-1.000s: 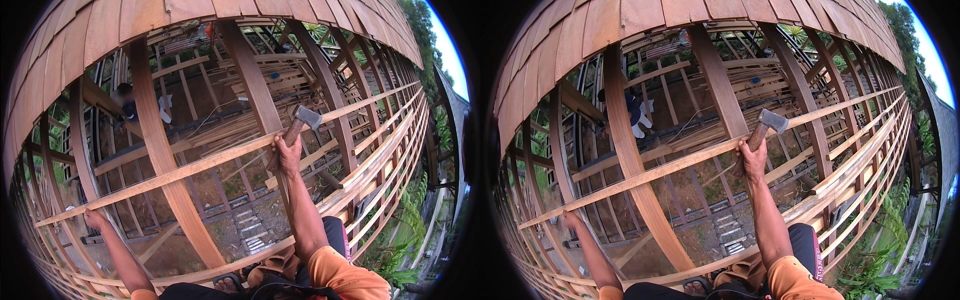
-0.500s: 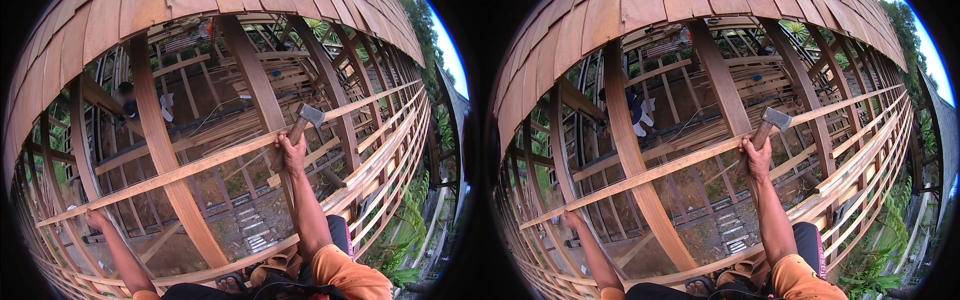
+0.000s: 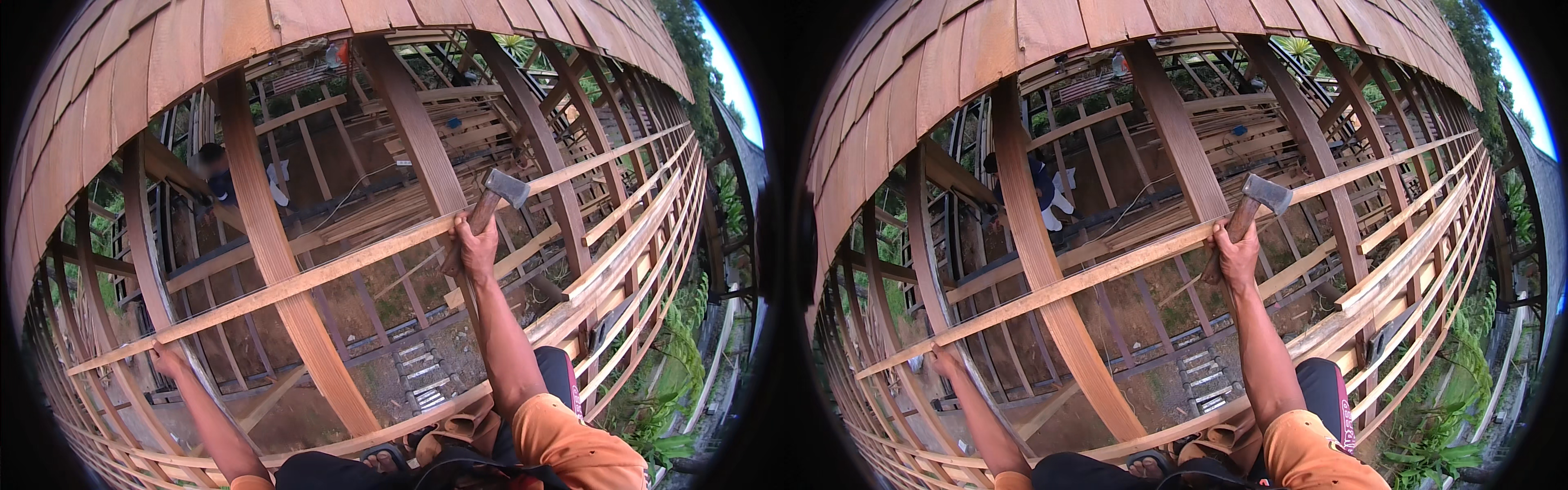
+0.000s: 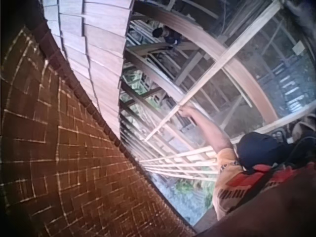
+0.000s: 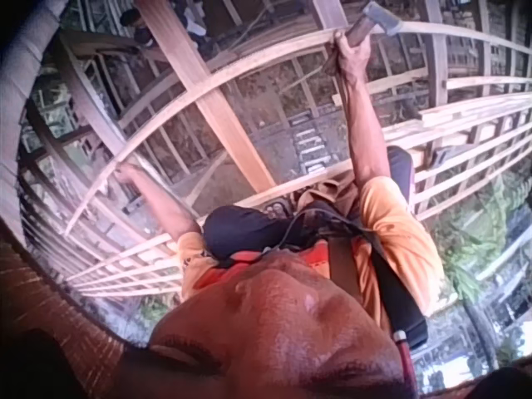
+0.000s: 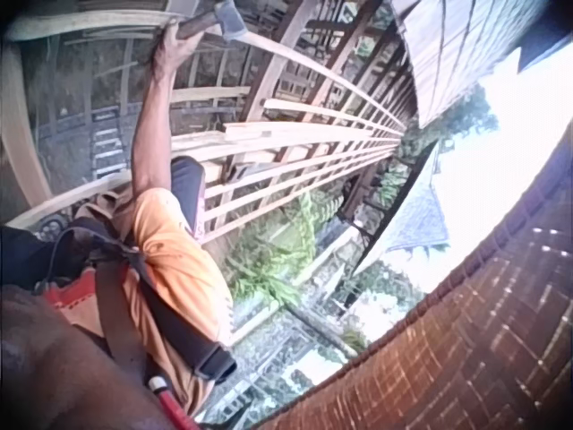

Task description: The person installs wooden shingles on a roof frame by positioning each shingle against a horizontal batten and hammering it into place using a small axe.

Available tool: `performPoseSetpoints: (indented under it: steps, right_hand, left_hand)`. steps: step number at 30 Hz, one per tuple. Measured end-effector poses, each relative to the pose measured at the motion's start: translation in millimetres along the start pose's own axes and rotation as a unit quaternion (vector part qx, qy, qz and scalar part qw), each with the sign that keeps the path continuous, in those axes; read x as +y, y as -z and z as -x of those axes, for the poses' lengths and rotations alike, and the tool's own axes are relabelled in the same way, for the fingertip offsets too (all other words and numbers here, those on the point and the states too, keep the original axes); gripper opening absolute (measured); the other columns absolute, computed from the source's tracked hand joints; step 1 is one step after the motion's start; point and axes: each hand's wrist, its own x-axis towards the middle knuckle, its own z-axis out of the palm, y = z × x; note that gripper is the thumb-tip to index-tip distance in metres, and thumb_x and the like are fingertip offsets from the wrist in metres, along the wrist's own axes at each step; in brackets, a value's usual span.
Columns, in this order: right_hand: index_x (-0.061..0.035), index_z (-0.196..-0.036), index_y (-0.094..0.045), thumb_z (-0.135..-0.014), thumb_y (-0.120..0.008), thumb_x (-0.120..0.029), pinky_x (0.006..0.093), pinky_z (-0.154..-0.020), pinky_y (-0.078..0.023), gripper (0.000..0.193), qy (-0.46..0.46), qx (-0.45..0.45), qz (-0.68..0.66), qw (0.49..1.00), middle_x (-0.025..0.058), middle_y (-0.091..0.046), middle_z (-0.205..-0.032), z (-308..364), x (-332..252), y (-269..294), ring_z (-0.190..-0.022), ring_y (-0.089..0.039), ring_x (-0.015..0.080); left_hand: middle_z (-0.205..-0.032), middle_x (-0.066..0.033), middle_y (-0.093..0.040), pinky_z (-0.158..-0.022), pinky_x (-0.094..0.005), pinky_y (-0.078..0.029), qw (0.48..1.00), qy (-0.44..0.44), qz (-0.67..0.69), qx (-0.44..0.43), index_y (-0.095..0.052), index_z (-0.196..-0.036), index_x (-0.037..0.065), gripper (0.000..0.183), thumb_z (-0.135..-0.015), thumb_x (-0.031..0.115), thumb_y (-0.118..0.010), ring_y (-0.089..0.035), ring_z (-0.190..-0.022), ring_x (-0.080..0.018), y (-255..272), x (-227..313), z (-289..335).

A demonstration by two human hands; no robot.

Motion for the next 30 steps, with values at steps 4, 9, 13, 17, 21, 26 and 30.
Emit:
performPoseSetpoints:
  steps: [4, 9, 13, 17, 21, 26, 30]
  right_hand:
    - [-0.0045, -0.104, -0.053, -0.092, -0.068, -0.007, 0.0262, -0.063, -0.055, 0.019, -0.001, 0.021, 0.013, 1.000, 0.0025, -0.064, -0.086, -1.3, 0.3, 17.7, -0.069, -0.065, 0.0103]
    - [-0.0042, -0.105, -0.054, -0.092, -0.068, -0.009, 0.0260, -0.064, -0.054, 0.020, 0.003, 0.001, 0.002, 1.000, 0.0033, -0.065, -0.087, -5.0, 12.7, 23.0, -0.070, -0.064, 0.0109]
    - [-0.0043, -0.105, -0.055, -0.092, -0.068, -0.008, 0.0263, -0.064, -0.054, 0.020, 0.005, -0.001, -0.013, 1.000, 0.0035, -0.065, -0.087, 0.4, 4.8, 11.7, -0.070, -0.064, 0.0107]
    - [-0.0038, -0.104, -0.055, -0.091, -0.069, -0.006, 0.0252, -0.062, -0.055, 0.019, 0.012, 0.016, 0.015, 1.000, 0.0024, -0.066, -0.085, -6.0, 2.2, 18.1, -0.068, -0.066, 0.0097]
    - [-0.0031, -0.110, -0.057, -0.091, -0.070, -0.007, 0.0256, -0.063, -0.056, 0.024, -0.025, 0.001, -0.012, 1.000, 0.0032, -0.068, -0.088, 8.1, -4.8, 19.5, -0.070, -0.068, 0.0114]
    - [-0.0023, -0.120, -0.050, -0.092, -0.069, -0.007, 0.0358, -0.063, -0.056, 0.035, 0.036, -0.104, 0.268, 0.957, 0.0156, -0.069, -0.092, 36.7, -32.9, 83.2, -0.075, -0.071, 0.0248]
    - [-0.0018, -0.125, -0.043, -0.095, -0.061, -0.006, 0.0502, -0.069, -0.052, 0.035, 0.169, -0.171, 0.428, 0.871, 0.0270, -0.064, -0.098, 42.0, -50.4, 101.5, -0.087, -0.062, 0.0503]
  left_hand:
    - [-0.157, -0.0248, -0.030, -0.120, -0.0528, -0.023, 0.926, -0.317, -0.200, -0.041, -0.031, -0.153, -0.001, 0.088, -0.092, 0.052, -0.066, -0.026, -0.147, -0.0395, -62.0, 94.4, 175.1]
    - [-0.166, -0.0184, -0.011, -0.123, -0.0578, 0.003, 0.617, -0.632, -0.171, -0.437, -0.022, -0.159, 0.014, 0.119, -0.070, 0.080, -0.064, -0.001, -0.154, -0.0361, -155.3, 217.5, 367.0]
    - [-0.167, -0.0173, -0.007, -0.121, -0.0611, 0.008, 0.434, -0.742, -0.204, -0.469, -0.018, -0.161, 0.020, 0.123, -0.065, 0.082, -0.066, 0.002, -0.155, -0.0345, -219.7, 244.7, 439.0]
    - [-0.167, -0.0169, -0.003, -0.119, -0.0658, 0.010, 0.479, -0.723, -0.181, -0.464, -0.018, -0.161, 0.024, 0.123, -0.064, 0.078, -0.070, 0.004, -0.155, -0.0347, -235.9, 234.0, 458.6]
    - [-0.168, -0.0138, 0.000, -0.119, -0.0652, 0.009, 0.470, -0.740, -0.217, -0.430, -0.018, -0.160, 0.033, 0.118, -0.064, 0.075, -0.073, 0.005, -0.155, -0.0334, -235.0, 234.5, 463.9]
    - [-0.168, -0.0129, 0.000, -0.118, -0.0675, 0.010, 0.457, -0.734, -0.271, -0.423, -0.014, -0.160, 0.036, 0.084, -0.091, 0.038, -0.061, 0.005, -0.155, -0.0346, -235.2, 238.3, 471.2]
    - [-0.169, -0.0108, -0.001, -0.120, -0.0649, 0.009, 0.490, -0.733, -0.236, -0.408, -0.018, -0.160, 0.036, 0.082, -0.090, 0.013, -0.054, 0.004, -0.155, -0.0317, -238.5, 231.9, 466.2]
